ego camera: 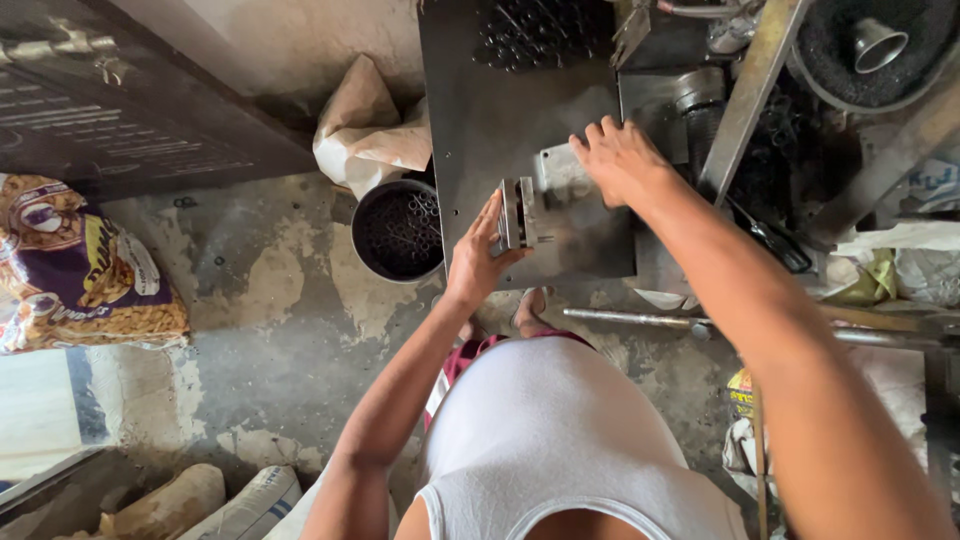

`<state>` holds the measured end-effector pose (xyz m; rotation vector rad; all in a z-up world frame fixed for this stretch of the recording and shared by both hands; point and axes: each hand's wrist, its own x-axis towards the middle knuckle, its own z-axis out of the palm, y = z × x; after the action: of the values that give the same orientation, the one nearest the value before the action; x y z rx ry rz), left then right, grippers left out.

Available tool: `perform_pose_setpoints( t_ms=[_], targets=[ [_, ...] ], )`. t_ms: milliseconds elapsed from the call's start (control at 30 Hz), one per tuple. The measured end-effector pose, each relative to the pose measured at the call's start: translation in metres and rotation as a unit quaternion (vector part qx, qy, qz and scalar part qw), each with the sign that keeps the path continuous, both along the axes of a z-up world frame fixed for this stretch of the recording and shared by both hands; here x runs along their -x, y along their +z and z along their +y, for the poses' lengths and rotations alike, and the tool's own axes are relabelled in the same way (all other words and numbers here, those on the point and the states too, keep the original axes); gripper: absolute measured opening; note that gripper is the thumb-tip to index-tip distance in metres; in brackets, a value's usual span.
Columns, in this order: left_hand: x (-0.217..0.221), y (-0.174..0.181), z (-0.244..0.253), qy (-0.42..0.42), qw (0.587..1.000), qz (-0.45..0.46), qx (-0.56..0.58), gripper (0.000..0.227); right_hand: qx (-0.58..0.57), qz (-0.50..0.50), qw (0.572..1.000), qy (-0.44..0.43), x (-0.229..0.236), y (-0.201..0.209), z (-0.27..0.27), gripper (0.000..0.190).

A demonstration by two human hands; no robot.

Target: The person operates a manual press machine to form metal rings. They place a metal strip into the press, pull a lever to activate the press, and then remove the formed ring. This process is repeated multiple times.

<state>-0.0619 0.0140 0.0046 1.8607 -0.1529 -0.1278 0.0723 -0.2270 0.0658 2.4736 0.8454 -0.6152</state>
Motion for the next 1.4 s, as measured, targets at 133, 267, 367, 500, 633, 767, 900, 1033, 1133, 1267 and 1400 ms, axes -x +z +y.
perform_pose_setpoints(
  t_ms=[133, 267, 367, 500, 633, 767, 900, 1033, 1133, 1267, 1400],
  targets=[
    [-0.015, -0.005, 0.004, -0.033, 0.999, -0.021, -0.022, 0.103, -0.123, 0.047, 0.991, -0.027, 0.037, 0.029, 0.004, 0.105],
    [-0.042, -0.007, 0.010, -0.112, 0.994, 0.019, 0.012, 0.104, -0.376, 0.048, 0.919, -0.107, 0.061, 0.025, 0.011, 0.111],
    [-0.066, -0.009, 0.008, -0.175, 0.984, 0.031, 0.005, 0.111, -0.463, 0.071, 0.867, -0.170, 0.067, 0.010, 0.011, 0.114],
    [-0.082, -0.013, -0.010, -0.213, 0.974, 0.027, -0.068, 0.118, -0.515, 0.071, 0.819, -0.242, 0.062, -0.009, 0.011, 0.123],
    [-0.046, -0.016, -0.047, -0.035, 0.996, -0.039, -0.076, 0.100, -0.530, 0.079, 0.787, -0.306, 0.057, -0.025, 0.007, 0.125],
    [-0.014, -0.020, -0.078, 0.138, 0.983, -0.086, -0.087, 0.081, -0.637, 0.096, 0.653, -0.398, 0.060, -0.052, -0.005, 0.099],
    [-0.051, -0.028, -0.092, 0.139, 0.986, -0.024, -0.088, 0.074, -0.731, 0.195, 0.327, -0.567, 0.037, -0.076, -0.012, 0.071],
    [-0.106, -0.034, -0.120, 0.128, 0.989, -0.015, -0.073, 0.071, -0.760, 0.096, 0.272, -0.582, 0.019, -0.050, -0.018, 0.077],
    [-0.128, -0.032, -0.149, 0.136, 0.991, -0.011, -0.007, 0.068, -0.816, 0.168, 0.246, -0.496, 0.054, 0.005, -0.033, 0.057],
    [-0.147, -0.028, -0.171, 0.192, 0.980, -0.060, -0.008, 0.074, -0.795, 0.119, 0.385, -0.453, 0.121, 0.071, -0.056, 0.044],
    [-0.174, -0.025, -0.154, 0.131, 0.991, -0.011, -0.033, 0.077, -0.805, -0.070, 0.434, -0.398, 0.166, 0.093, -0.080, 0.033]
  ],
)
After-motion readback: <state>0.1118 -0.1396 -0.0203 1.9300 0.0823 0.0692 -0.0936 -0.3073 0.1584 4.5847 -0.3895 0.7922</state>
